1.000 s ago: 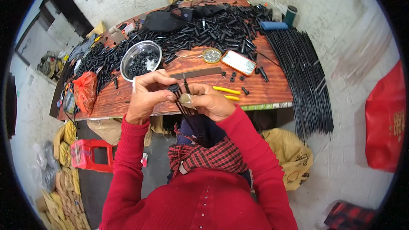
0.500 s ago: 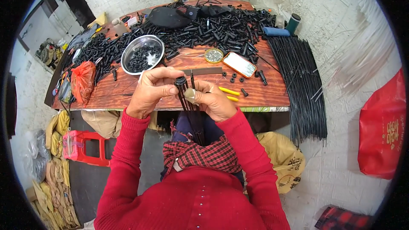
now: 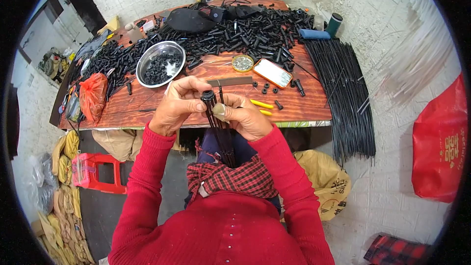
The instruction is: Assembling bundles of black bristles by grouping, straightening, and securing them with tape and pliers.
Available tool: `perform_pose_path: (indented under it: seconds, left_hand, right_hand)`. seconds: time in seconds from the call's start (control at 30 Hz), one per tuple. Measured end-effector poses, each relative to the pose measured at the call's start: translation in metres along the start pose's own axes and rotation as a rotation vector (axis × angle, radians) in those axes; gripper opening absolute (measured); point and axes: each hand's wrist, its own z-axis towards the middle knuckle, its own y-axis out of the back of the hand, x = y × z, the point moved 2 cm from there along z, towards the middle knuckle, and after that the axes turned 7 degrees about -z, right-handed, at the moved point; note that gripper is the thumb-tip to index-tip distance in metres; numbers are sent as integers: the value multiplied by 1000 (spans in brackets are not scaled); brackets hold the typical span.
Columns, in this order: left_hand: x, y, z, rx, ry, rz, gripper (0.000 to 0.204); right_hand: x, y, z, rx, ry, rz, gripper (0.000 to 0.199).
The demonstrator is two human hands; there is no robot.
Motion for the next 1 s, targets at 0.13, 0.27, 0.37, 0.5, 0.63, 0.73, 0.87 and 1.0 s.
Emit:
perform_pose_path:
  seconds: [0.13, 0.27, 0.37, 0.5, 0.63, 0.73, 0.87, 1.0]
  left_hand:
    - [10, 10, 5, 35, -5, -101, 37]
    - [14, 9, 8, 38, 13, -224, 38]
    - [10, 6, 13, 12, 55, -159, 36]
    - [11, 6, 15, 61, 49, -110, 36]
    - [11, 12, 24, 176, 144, -108, 59]
    - [10, 10, 32, 177, 255, -69, 92]
    - [12, 20, 37, 229, 173, 3, 97]
    - [5, 15, 25, -10, 80, 62, 71]
  right_hand:
    - [-2, 3, 0, 27, -5, 14, 26]
    - [0, 3, -2, 12, 3, -19, 27]
    - [2, 4, -3, 5, 16, -60, 30]
    - [2, -1, -5, 21, -5, -46, 36]
    - [-4, -2, -3, 59, -17, -42, 38]
    - [-3, -4, -4, 50, -14, -35, 39]
    - [-5, -3, -3, -14, 0, -33, 32]
    - [-4, -11, 5, -331, 133, -89, 20]
